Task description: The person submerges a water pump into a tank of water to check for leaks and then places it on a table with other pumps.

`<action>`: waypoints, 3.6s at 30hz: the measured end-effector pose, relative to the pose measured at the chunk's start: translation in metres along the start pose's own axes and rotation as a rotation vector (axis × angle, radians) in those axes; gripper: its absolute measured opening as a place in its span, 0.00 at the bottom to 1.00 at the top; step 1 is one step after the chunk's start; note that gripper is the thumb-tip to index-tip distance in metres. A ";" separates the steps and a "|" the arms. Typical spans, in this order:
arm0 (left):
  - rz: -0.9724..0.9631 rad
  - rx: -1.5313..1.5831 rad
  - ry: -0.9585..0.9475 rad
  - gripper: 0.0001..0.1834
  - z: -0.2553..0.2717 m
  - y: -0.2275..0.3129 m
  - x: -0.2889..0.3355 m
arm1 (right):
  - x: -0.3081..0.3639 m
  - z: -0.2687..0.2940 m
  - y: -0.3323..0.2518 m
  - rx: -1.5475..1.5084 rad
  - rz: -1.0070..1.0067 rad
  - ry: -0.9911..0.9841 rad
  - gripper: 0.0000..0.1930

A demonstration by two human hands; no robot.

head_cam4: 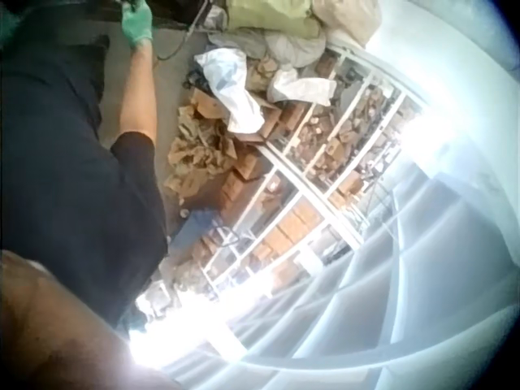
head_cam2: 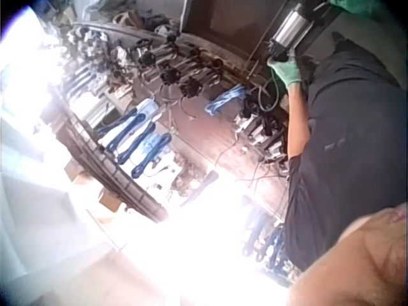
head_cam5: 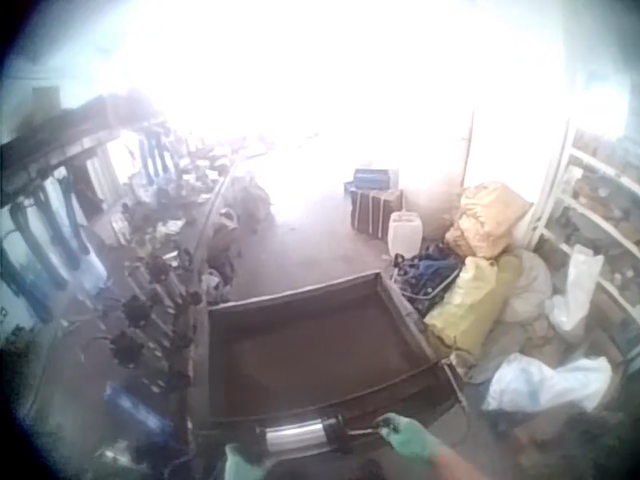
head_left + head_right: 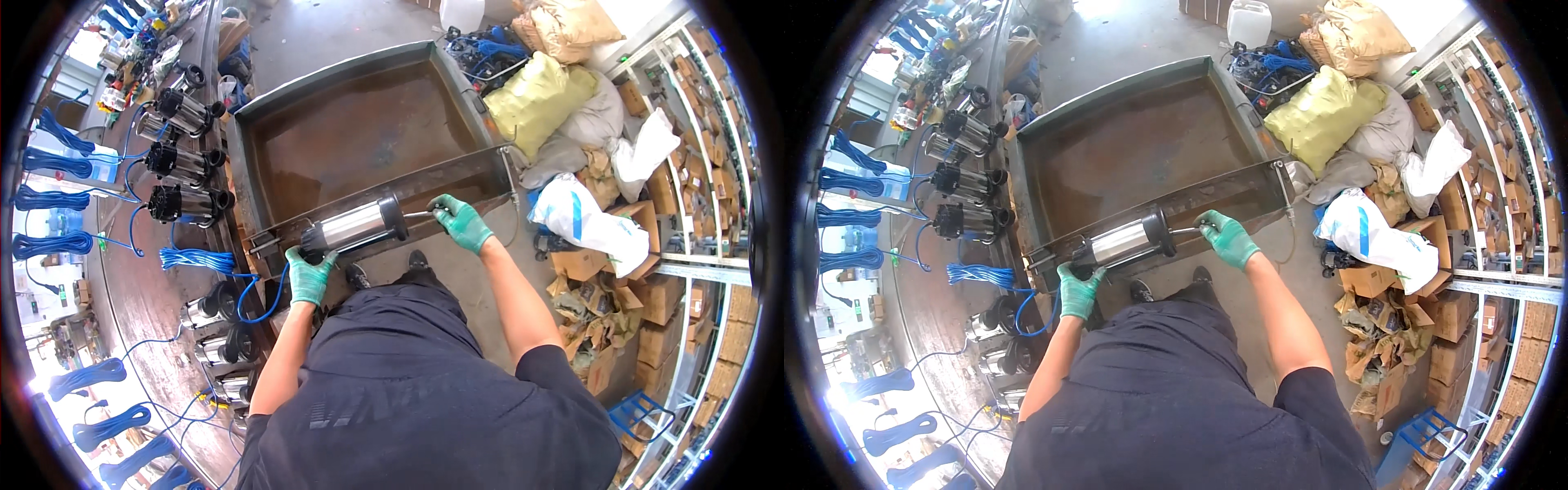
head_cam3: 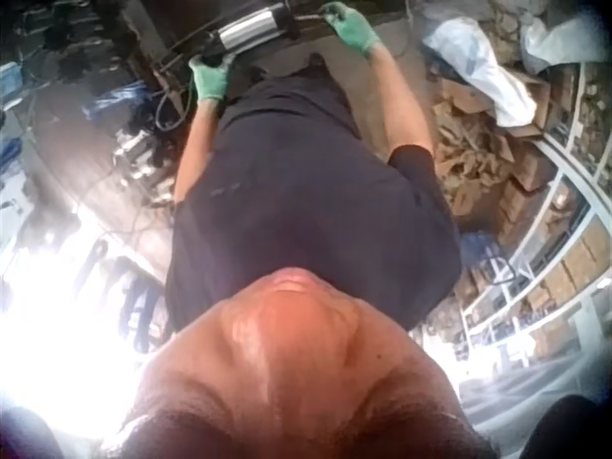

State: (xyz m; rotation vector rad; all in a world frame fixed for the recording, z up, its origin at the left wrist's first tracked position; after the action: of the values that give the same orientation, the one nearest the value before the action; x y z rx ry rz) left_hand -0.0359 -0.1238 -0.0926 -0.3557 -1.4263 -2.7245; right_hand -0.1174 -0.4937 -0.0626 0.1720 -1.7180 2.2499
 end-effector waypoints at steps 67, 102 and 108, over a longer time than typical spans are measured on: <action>0.013 -0.150 -0.051 0.47 0.013 0.032 0.008 | -0.036 0.005 0.013 -0.503 -0.463 -0.276 0.20; 0.013 -0.168 -0.054 0.47 0.012 0.024 0.005 | -0.034 0.024 0.001 0.322 0.256 -0.252 0.23; 0.005 -0.119 -0.051 0.46 0.009 0.023 0.003 | -0.056 -0.002 0.004 -0.129 -0.487 -0.180 0.20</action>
State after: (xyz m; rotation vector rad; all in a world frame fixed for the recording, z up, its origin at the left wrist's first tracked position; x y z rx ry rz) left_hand -0.0339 -0.1289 -0.0684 -0.4364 -1.2758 -2.8234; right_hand -0.0655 -0.5017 -0.0826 0.6997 -1.6747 1.8077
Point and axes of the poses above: each hand's wrist, its own x-axis away from the middle knuckle, its own z-axis out of the back of the hand, y = z × x, the point moved 1 cm from there along -x, towards the middle knuckle, and after that the axes turned 2 degrees about -x, right-handed, at the moved point
